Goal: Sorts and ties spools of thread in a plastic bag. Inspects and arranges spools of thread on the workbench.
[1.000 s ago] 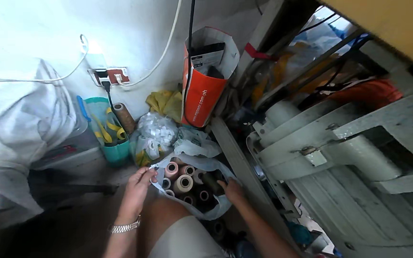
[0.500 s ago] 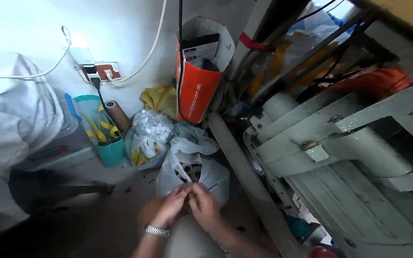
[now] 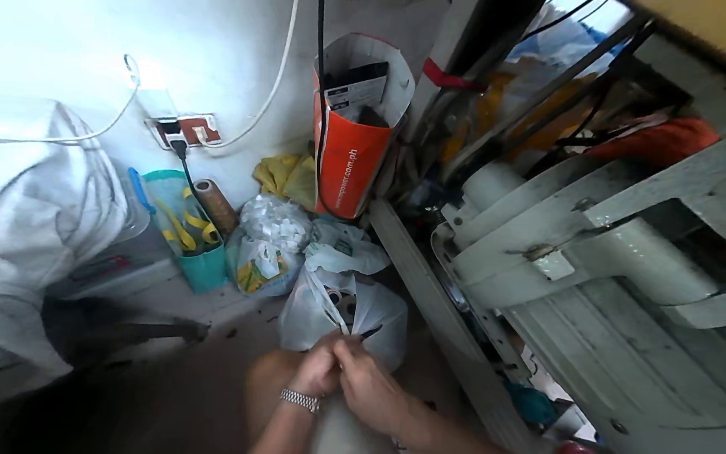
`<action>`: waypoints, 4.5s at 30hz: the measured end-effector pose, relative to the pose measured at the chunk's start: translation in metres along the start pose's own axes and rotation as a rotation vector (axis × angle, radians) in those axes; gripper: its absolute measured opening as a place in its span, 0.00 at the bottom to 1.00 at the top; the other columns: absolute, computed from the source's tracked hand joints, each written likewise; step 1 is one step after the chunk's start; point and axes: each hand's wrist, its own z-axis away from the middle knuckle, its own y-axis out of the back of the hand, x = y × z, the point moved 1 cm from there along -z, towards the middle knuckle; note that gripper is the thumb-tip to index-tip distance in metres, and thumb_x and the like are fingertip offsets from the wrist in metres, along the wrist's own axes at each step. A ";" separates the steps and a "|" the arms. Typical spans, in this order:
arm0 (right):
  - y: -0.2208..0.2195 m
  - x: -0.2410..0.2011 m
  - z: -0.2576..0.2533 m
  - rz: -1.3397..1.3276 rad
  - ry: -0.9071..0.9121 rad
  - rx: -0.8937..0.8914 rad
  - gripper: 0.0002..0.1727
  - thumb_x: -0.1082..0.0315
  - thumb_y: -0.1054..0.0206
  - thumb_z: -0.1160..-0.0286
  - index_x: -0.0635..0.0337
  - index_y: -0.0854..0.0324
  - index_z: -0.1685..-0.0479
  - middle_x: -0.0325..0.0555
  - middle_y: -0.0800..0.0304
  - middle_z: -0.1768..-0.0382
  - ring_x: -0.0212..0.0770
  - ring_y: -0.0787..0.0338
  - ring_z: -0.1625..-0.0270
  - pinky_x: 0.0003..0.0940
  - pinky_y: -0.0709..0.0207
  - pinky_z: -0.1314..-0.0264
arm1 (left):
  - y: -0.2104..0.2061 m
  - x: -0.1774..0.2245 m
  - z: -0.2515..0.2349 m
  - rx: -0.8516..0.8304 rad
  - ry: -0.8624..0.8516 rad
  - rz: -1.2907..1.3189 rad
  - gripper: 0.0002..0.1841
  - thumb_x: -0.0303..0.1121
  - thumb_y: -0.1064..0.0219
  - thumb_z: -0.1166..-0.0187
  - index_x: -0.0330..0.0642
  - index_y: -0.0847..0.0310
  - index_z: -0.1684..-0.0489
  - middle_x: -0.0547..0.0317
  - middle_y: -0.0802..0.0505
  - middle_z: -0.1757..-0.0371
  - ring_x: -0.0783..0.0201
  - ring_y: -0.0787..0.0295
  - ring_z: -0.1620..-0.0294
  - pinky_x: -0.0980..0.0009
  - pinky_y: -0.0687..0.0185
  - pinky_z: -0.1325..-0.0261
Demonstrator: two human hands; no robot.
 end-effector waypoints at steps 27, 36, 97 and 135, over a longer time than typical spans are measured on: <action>-0.038 0.087 -0.029 -0.175 -0.272 0.227 0.28 0.64 0.31 0.21 0.69 0.23 0.23 0.63 0.23 0.22 0.53 0.16 0.24 0.45 0.23 0.21 | -0.003 0.058 -0.034 0.116 -0.914 -1.810 0.12 0.30 0.38 0.16 0.36 0.12 0.45 0.44 0.07 0.44 0.45 0.12 0.36 0.49 0.19 0.31; -0.032 0.103 -0.044 -0.380 -0.575 0.359 0.17 0.67 0.47 0.10 0.69 0.14 0.48 0.51 0.08 0.65 0.43 0.09 0.61 0.43 0.15 0.48 | 0.009 0.064 -0.068 -0.079 -0.230 -1.532 0.33 0.40 0.32 0.19 0.47 0.36 0.13 0.37 0.17 0.27 0.39 0.22 0.24 0.38 0.31 0.22; -0.031 0.123 -0.029 -1.376 -0.635 0.238 0.11 0.83 0.46 0.21 0.64 0.18 0.57 0.39 0.11 0.63 0.31 0.13 0.61 0.28 0.17 0.51 | -0.033 0.054 -0.065 -0.250 -0.177 -1.404 0.19 0.35 0.49 0.07 0.28 0.15 0.47 0.40 0.09 0.57 0.53 0.12 0.59 0.54 0.17 0.44; -0.054 0.117 -0.052 -0.778 -0.969 0.432 0.12 0.69 0.33 0.17 0.73 0.15 0.62 0.47 0.18 0.77 0.33 0.24 0.80 0.30 0.26 0.74 | 0.003 0.036 -0.086 -0.117 -0.439 -1.576 0.11 0.23 0.36 0.18 0.34 0.17 0.41 0.37 0.14 0.36 0.43 0.14 0.35 0.47 0.21 0.29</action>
